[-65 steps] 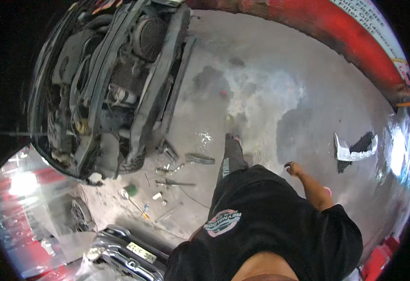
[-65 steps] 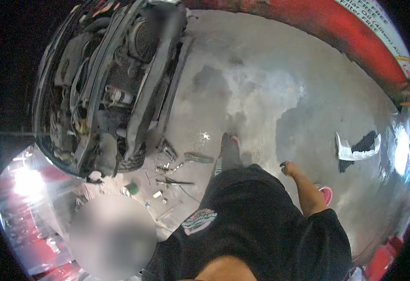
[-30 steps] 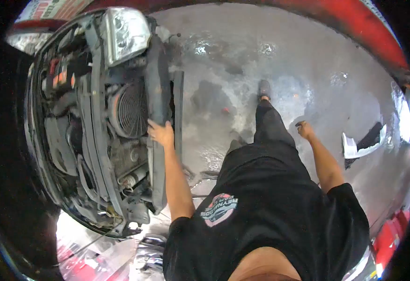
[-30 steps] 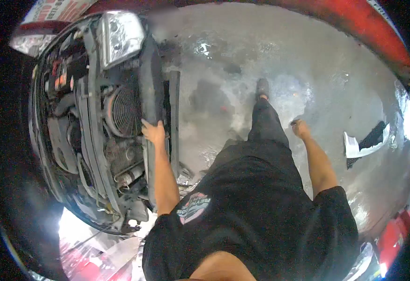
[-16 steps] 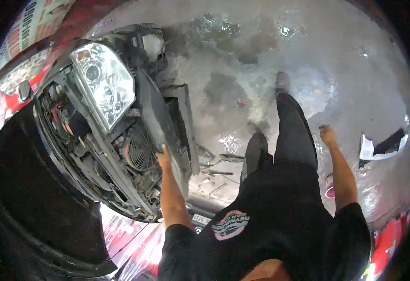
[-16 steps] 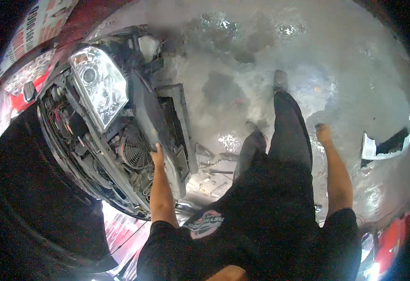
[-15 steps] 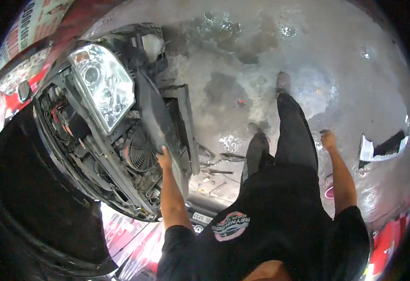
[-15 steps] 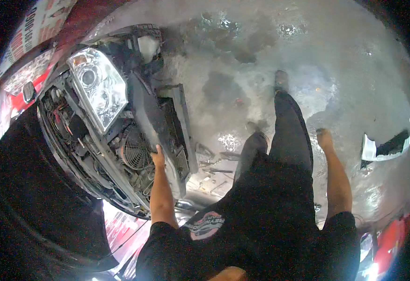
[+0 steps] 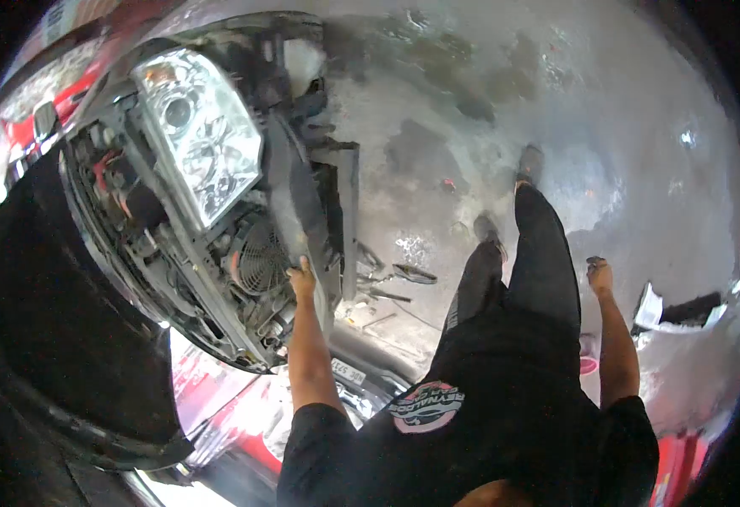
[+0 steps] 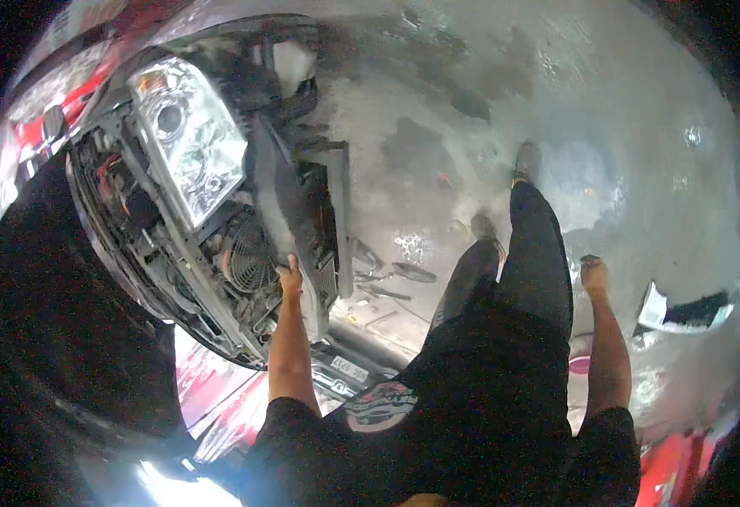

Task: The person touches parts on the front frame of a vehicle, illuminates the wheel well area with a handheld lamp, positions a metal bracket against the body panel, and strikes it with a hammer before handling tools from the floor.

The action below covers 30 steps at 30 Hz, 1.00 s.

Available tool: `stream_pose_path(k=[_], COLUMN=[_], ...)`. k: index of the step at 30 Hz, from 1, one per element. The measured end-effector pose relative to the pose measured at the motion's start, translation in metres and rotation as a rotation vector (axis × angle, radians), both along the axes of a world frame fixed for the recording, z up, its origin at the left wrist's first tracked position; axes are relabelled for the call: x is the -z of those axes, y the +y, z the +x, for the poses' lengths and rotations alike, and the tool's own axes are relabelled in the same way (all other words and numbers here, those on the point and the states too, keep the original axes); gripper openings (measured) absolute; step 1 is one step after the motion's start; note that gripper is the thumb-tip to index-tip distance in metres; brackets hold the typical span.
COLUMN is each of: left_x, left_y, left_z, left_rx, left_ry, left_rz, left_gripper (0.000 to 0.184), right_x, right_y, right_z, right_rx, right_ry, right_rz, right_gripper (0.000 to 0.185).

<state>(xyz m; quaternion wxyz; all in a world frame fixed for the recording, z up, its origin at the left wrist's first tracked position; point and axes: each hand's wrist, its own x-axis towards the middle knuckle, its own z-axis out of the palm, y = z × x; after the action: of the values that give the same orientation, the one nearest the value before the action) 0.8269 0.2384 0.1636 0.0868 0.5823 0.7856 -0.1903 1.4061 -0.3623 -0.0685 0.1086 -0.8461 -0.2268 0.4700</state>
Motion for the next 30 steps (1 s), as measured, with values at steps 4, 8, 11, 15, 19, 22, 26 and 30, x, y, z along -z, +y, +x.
stream_pose_path(k=[4, 8, 11, 15, 19, 22, 26, 30], left_x=[0.018, -0.025, -0.105, -0.161, -0.184, -0.179, -0.175, -0.171], left_y=[0.003, -0.005, 0.015, 0.111, 0.235, 0.298, 0.301, 0.301], left_z=[-0.014, 0.047, 0.172, 0.233, 0.239, 0.223, 0.237, 0.244], left_rx=[-0.037, 0.176, 0.419, 0.759, 0.737, 0.729, 0.643, 0.711], left_ry=[0.106, -0.155, -0.480, -0.483, -0.356, -0.271, -0.222, -0.218], left_rz=[0.011, 0.168, 0.447, 0.759, 0.790, 0.669, 0.645, 0.619], left_gripper=[0.098, 0.071, 0.040, 0.037, 0.062, 0.073, 0.075, 0.066], right_x=[0.020, 0.006, -0.010, 0.009, 0.068, 0.043, -0.001, 0.077], right_y=[0.013, 0.043, 0.036, 0.006, -0.039, -0.014, 0.043, 0.055], right_z=[0.031, 0.052, 0.046, 0.026, -0.008, -0.020, -0.024, 0.000], right_rx=[-0.091, -0.002, 0.085, 0.068, 0.054, 0.063, 0.008, -0.276], right_ry=[-0.172, -0.035, -0.059, -0.231, -0.322, -0.249, -0.231, -0.171], right_rz=[0.147, -0.003, 0.005, 0.075, 0.144, 0.081, -0.066, -0.062], right_gripper=[0.023, 0.023, 0.023, 0.022, 0.024, 0.026, 0.027, 0.031])
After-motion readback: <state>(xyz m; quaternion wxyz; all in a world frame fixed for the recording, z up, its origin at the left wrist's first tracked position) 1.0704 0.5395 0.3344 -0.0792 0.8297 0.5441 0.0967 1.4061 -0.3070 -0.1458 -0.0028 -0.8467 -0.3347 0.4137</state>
